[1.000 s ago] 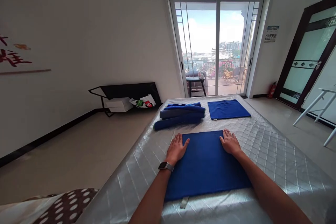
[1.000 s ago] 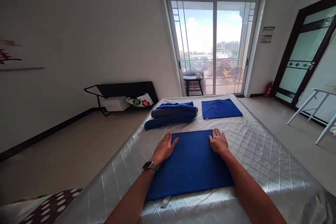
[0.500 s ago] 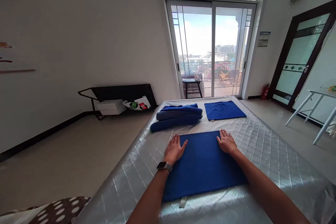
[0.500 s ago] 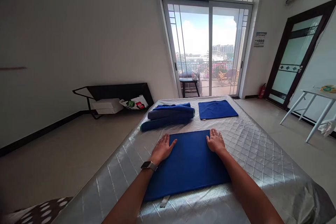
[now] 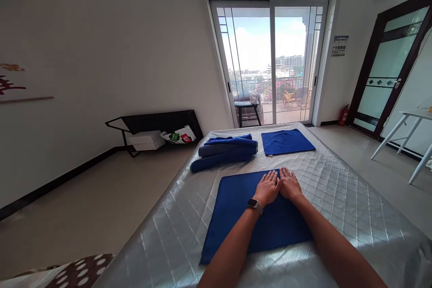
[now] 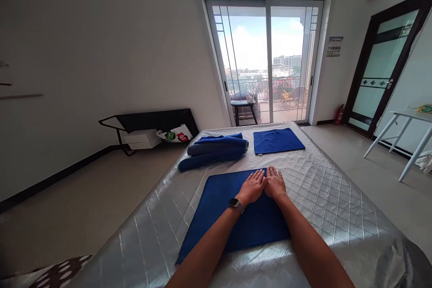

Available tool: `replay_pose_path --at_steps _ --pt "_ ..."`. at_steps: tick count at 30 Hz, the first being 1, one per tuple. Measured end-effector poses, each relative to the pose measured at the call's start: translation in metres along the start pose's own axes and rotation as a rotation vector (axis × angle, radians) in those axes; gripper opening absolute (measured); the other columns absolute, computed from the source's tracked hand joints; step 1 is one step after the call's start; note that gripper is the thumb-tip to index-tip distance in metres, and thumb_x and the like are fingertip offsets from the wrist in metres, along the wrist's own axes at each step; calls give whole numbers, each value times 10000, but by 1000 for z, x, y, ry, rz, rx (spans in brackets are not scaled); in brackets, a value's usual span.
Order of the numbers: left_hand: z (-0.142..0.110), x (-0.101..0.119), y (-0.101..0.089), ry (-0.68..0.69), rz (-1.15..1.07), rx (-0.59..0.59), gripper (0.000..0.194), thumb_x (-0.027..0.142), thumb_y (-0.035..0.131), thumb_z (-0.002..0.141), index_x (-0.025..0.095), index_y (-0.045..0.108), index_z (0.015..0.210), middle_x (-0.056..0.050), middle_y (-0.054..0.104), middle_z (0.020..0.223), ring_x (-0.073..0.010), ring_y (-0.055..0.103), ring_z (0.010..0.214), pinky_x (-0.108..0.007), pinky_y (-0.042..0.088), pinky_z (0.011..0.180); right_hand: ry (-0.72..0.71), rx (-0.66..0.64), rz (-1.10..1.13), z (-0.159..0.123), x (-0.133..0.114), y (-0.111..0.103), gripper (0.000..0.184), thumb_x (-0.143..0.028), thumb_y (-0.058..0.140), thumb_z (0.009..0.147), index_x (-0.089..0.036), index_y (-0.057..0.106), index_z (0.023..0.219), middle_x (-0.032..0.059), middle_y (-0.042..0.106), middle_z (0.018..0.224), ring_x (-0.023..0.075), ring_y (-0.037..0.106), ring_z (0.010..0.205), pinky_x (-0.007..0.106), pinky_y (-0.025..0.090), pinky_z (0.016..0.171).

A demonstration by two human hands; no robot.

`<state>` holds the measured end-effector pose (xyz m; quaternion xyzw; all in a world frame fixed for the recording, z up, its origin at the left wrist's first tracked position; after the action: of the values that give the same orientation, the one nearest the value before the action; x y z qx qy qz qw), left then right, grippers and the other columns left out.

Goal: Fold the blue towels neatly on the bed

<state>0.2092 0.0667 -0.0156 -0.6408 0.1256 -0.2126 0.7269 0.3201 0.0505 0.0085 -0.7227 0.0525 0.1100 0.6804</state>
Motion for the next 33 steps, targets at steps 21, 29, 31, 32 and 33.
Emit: replay_pose_path --at_steps 21,29,31,32,33 --pt "-95 -168 -17 -434 -51 -26 879 657 118 984 2 296 1543 -190 256 1637 -281 206 1534 -414 195 1242 44 -39 -24 -4 -5 -9 647 -371 195 1033 -57 192 1598 96 145 1676 173 89 1551 373 49 1243" --pt "-95 -166 -18 -416 -61 5 841 656 123 986 57 325 1541 -178 296 1624 -276 229 1526 -428 221 1234 54 -3 -93 -64 2 -23 589 -319 267 1024 -63 376 1543 139 312 1630 245 222 1528 428 123 1240" --pt "-95 -166 -18 -412 -64 22 828 642 137 991 50 332 1536 -189 302 1619 -282 239 1523 -441 229 1231 0 14 -57 -91 10 -22 557 -345 332 1011 -117 475 1499 137 412 1585 265 333 1484 427 211 1218" --pt "-95 -166 -18 -410 -65 32 819 635 144 994 50 337 1533 -193 306 1616 -286 245 1521 -449 234 1229 -21 17 -30 -104 14 -22 538 -368 373 1003 -151 517 1473 131 465 1554 272 393 1450 421 263 1196" --pt "-95 -166 -18 -410 -63 44 809 628 152 996 50 345 1529 -193 314 1614 -287 253 1518 -453 240 1227 -36 15 -1 -116 18 -22 515 -389 415 991 -188 554 1444 122 519 1515 276 450 1408 414 316 1166"
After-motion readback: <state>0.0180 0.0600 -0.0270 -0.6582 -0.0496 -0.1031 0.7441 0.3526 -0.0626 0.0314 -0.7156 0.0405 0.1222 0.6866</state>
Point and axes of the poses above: each hand's wrist, its own z-axis towards the middle knuckle, its own y-axis out of the palm, x = y × z, the point moved 4 cm from there along z, towards the middle knuckle
